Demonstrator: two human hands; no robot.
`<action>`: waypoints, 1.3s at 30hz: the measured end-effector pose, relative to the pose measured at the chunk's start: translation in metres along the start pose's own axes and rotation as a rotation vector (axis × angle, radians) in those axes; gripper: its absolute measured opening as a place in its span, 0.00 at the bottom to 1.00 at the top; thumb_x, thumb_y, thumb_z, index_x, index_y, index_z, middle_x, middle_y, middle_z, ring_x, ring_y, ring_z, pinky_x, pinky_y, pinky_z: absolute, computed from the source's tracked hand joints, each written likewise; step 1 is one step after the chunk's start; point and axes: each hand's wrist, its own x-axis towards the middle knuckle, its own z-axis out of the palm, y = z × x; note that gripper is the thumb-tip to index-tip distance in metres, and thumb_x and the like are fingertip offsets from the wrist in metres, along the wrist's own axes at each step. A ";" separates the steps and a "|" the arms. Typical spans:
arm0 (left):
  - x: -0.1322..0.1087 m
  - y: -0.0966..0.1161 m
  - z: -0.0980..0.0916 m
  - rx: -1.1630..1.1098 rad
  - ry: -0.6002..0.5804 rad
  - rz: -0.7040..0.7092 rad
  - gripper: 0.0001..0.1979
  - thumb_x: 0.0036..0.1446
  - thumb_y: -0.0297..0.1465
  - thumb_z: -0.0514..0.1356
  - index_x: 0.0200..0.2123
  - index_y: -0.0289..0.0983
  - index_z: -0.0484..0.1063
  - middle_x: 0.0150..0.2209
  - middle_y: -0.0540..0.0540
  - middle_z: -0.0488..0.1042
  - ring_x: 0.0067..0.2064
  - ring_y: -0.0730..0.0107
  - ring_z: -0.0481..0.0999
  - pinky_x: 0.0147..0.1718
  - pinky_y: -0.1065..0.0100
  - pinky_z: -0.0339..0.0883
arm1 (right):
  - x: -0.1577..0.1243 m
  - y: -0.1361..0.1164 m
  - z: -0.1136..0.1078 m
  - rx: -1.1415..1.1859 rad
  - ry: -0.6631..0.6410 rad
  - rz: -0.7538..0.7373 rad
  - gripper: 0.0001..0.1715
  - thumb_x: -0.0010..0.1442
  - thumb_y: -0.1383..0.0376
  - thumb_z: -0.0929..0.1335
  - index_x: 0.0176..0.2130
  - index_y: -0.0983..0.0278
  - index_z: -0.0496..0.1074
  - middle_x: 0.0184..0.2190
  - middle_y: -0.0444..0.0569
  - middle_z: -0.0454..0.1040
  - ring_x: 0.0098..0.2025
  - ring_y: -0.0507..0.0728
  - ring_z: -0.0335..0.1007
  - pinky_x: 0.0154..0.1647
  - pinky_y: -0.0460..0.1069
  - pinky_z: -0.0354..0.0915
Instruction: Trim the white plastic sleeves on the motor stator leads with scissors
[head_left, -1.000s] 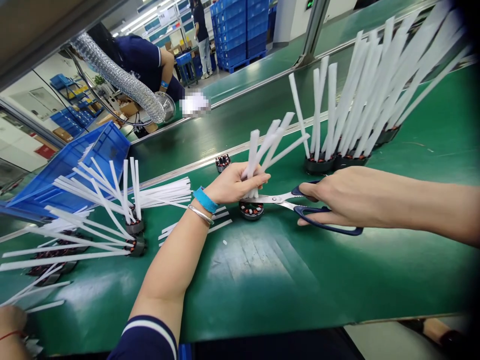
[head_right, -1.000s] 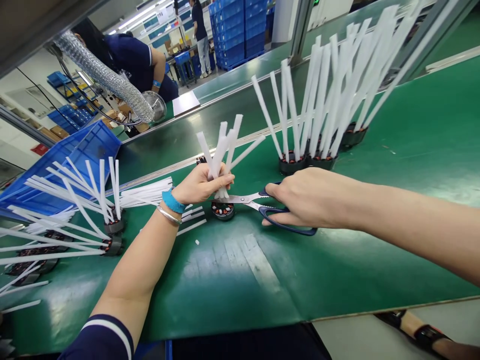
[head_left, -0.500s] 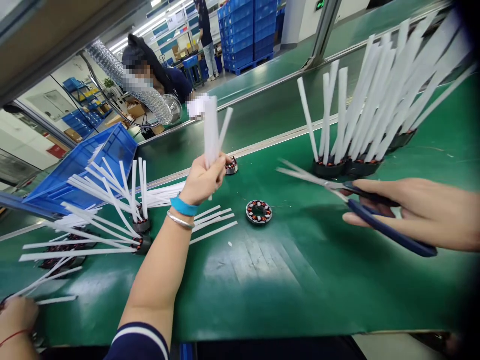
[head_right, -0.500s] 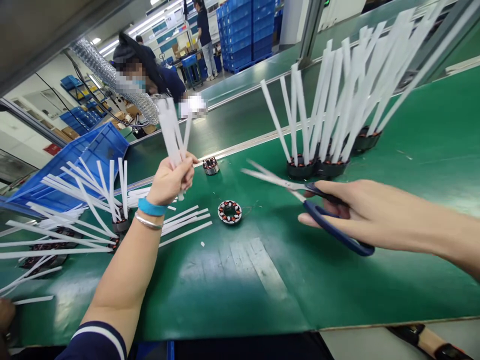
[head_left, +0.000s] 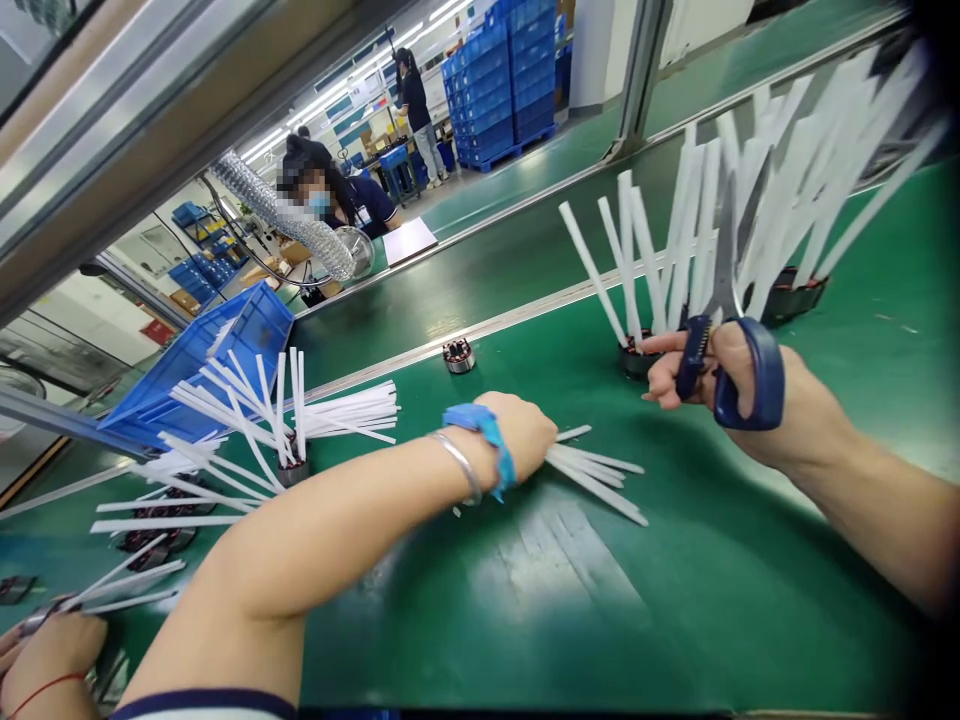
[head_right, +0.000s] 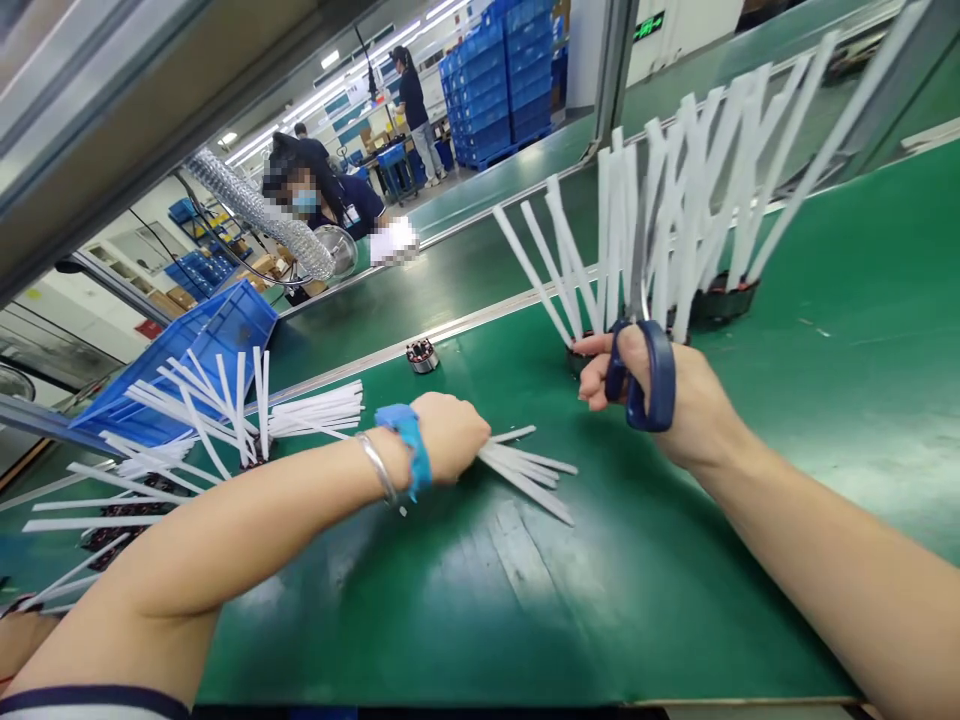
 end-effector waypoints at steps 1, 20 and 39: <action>-0.001 -0.010 0.000 -0.027 0.023 0.000 0.07 0.35 0.28 0.66 0.20 0.34 0.70 0.22 0.44 0.72 0.27 0.60 0.74 0.25 0.66 0.66 | -0.001 0.002 -0.004 0.013 0.008 -0.011 0.33 0.48 0.40 0.66 0.36 0.66 0.69 0.21 0.47 0.69 0.19 0.51 0.63 0.23 0.48 0.63; 0.010 -0.074 0.053 -0.347 0.729 -0.433 0.22 0.39 0.48 0.64 0.31 0.37 0.67 0.33 0.46 0.68 0.37 0.63 0.70 0.39 0.62 0.64 | -0.012 -0.014 -0.004 -0.019 -0.080 -0.079 0.31 0.47 0.42 0.68 0.37 0.66 0.69 0.22 0.45 0.69 0.21 0.51 0.63 0.22 0.48 0.60; 0.135 0.015 0.024 -1.214 0.643 -0.189 0.24 0.34 0.36 0.69 0.36 0.33 0.71 0.35 0.44 0.75 0.35 0.68 0.73 0.37 0.66 0.67 | -0.011 -0.018 -0.034 0.095 0.408 -0.094 0.35 0.39 0.38 0.69 0.29 0.65 0.66 0.19 0.44 0.70 0.19 0.52 0.67 0.19 0.46 0.63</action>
